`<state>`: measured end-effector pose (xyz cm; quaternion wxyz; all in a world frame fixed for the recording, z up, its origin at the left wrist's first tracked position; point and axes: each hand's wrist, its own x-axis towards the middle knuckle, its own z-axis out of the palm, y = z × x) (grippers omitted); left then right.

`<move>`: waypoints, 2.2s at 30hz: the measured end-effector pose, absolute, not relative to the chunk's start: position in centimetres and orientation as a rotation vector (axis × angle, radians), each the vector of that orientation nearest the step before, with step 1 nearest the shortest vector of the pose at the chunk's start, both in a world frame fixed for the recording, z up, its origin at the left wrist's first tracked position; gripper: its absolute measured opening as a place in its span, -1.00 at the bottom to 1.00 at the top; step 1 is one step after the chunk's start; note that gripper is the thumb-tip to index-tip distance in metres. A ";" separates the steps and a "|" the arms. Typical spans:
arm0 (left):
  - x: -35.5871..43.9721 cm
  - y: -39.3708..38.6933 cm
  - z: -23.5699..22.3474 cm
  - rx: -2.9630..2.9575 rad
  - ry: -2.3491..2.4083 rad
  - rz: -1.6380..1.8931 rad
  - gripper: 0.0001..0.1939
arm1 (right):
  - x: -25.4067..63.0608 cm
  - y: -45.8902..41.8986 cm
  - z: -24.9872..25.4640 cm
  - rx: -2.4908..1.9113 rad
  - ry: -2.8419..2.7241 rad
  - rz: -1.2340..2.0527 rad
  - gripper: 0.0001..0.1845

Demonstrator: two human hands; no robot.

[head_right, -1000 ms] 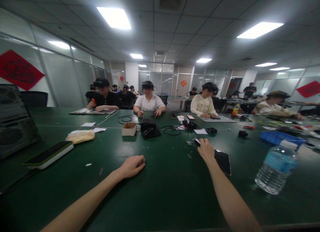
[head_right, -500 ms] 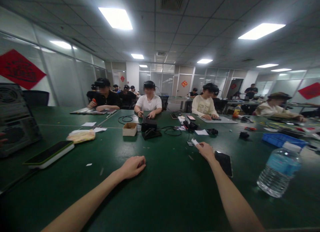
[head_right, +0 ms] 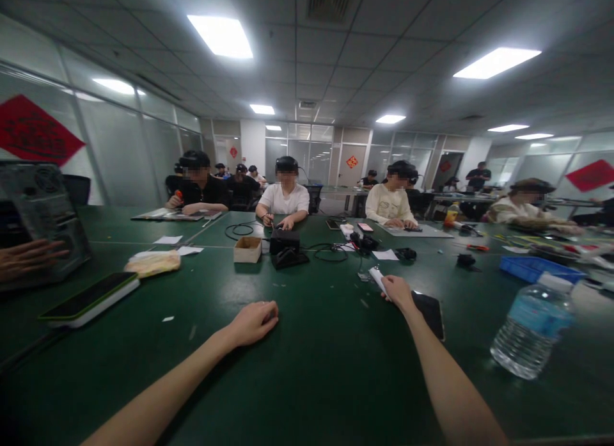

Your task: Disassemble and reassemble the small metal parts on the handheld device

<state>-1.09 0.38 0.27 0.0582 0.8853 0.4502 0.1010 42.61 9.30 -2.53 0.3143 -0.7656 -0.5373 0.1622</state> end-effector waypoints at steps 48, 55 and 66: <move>-1.2 0.9 -0.7 2.667 1.365 0.413 -0.71 | 20.2 0.7 -1.4 -1.226 -2.307 0.348 -0.86; -1.3 1.1 -0.8 2.680 1.410 0.444 -0.73 | 20.5 0.8 -1.3 -1.200 -2.332 0.299 -0.87; -1.2 1.3 0.0 2.885 1.449 0.355 -0.85 | 20.9 1.5 -1.5 -1.108 -2.480 -0.044 -0.87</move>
